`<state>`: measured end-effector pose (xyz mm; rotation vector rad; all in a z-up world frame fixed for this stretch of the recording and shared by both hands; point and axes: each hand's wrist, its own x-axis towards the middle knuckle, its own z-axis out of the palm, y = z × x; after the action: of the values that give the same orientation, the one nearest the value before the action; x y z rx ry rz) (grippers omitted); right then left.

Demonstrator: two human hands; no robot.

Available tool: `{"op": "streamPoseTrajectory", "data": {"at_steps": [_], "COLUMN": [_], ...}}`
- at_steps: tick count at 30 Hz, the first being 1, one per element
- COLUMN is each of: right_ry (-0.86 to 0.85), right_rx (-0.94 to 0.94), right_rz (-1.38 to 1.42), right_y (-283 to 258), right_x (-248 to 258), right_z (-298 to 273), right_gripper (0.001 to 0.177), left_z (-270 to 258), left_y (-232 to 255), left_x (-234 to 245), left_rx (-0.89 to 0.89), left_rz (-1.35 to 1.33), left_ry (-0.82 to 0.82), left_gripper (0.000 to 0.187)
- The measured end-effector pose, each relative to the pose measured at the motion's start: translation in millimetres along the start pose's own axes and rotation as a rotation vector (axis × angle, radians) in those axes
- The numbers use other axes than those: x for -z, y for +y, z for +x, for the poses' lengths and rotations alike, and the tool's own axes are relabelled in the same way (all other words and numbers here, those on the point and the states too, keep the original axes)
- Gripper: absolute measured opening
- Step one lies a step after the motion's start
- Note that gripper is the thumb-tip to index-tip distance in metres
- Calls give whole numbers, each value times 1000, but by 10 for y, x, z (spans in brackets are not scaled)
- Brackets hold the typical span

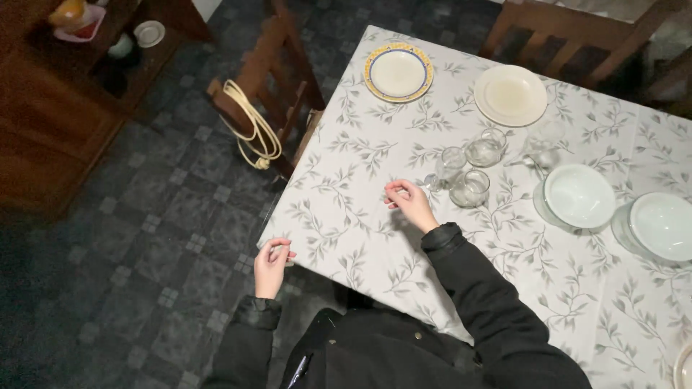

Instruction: The person sets a dining table by placing bowls, plates, and glasses at each seat. They walk between the kitchen and the table, retrieving cutlery from a drawer and placing forks and knives beside the plates.

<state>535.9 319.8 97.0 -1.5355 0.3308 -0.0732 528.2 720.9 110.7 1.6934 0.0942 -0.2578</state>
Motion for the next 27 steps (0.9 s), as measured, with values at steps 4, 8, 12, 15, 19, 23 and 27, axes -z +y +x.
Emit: {"op": "streamPoseTrajectory", "data": {"at_steps": [4,8,12,15,19,23,27], "right_ry": [164,340,430,645,721,689,828], "right_rx": [-53,-80,-2,-261,-357,-154,-56], "right_rz": [144,292,483,415,577,847,975], "right_y": [-71,10,1458,481,1189,1306,1727], "right_x": [-140,-199,122,-107,208,190,216], "right_z": [637,1242,2367,2686,3617,3964,4210], "right_gripper": [23,25,27,29,24,18,20], "left_z": [1004,2016,2763,3079,3135,3151,3228], "left_y": [368,399,285,-86,-413,-553,-866], "left_x": [-284,-716,-1105,-1133,-935,-677,-466], "left_rx": [8,-89,-116,-37,13,308,429], "left_rz": [85,27,13,151,175,-13,49], "left_ry": [-85,-199,-290,-366,-447,-569,-605], "left_gripper": [12,11,9,13,13,21,20]}}
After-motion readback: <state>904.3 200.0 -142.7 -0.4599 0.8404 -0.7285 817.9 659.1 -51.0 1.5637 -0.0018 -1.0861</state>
